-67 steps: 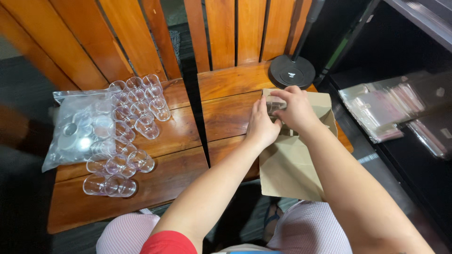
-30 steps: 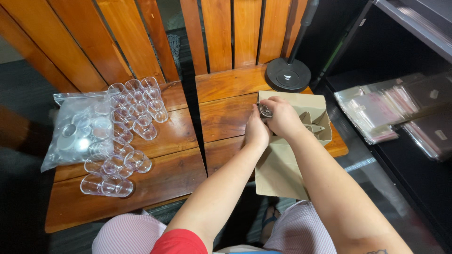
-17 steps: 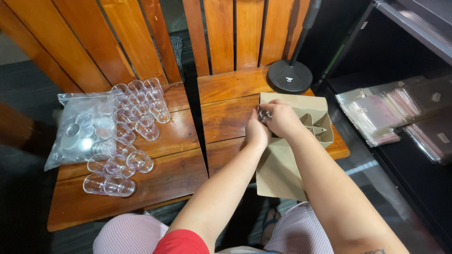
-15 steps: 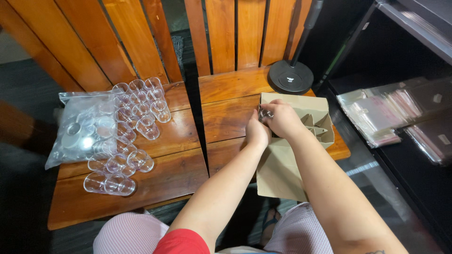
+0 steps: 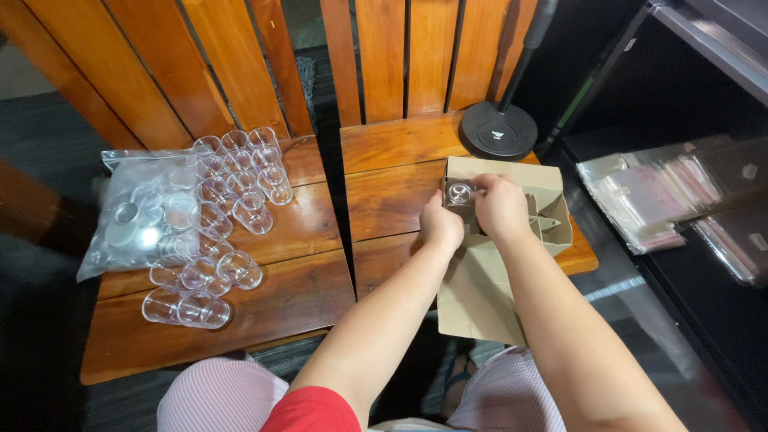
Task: The person assembles a cardboard divider and places small clear glasses into its compartments one by one. After filling the compartments, the person folds the cardboard box closed.
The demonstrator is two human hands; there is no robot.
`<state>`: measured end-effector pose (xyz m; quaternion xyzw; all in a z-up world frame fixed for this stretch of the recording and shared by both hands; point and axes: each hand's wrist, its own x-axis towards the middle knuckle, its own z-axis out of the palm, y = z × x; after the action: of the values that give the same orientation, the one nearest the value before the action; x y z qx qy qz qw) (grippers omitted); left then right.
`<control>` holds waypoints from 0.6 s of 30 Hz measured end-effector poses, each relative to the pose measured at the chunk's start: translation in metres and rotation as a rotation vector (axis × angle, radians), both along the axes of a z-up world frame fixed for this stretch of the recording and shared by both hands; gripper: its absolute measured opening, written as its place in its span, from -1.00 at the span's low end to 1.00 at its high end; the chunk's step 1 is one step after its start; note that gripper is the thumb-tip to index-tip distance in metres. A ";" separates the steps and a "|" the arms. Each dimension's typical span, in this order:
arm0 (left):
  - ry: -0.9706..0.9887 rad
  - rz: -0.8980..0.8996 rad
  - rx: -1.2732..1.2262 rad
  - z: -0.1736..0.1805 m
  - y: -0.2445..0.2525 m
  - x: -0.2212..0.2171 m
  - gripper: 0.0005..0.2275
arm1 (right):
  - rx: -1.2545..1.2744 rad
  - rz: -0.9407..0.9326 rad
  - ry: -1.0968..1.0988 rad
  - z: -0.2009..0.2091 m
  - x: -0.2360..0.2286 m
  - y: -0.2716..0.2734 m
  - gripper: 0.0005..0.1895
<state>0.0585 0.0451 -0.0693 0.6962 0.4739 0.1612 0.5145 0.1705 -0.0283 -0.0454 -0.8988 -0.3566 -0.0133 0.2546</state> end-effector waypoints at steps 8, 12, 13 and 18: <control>0.011 -0.042 -0.079 0.026 -0.010 -0.010 -0.43 | -0.147 -0.042 0.120 0.030 -0.031 0.003 -0.51; 0.054 -0.087 -0.015 0.036 -0.007 -0.018 -0.43 | -0.206 -0.091 0.050 0.015 -0.027 0.007 -0.53; 0.055 -0.085 -0.015 0.043 -0.009 -0.021 -0.43 | -0.206 -0.089 0.051 0.015 -0.028 0.007 -0.53; 0.053 -0.110 -0.047 0.060 -0.015 -0.031 -0.45 | -0.177 -0.068 0.042 0.014 -0.032 0.003 -0.55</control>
<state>0.0278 0.0297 -0.0088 0.7130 0.4518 0.1031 0.5261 0.1383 -0.0252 -0.0315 -0.9294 -0.3204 0.0285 0.1810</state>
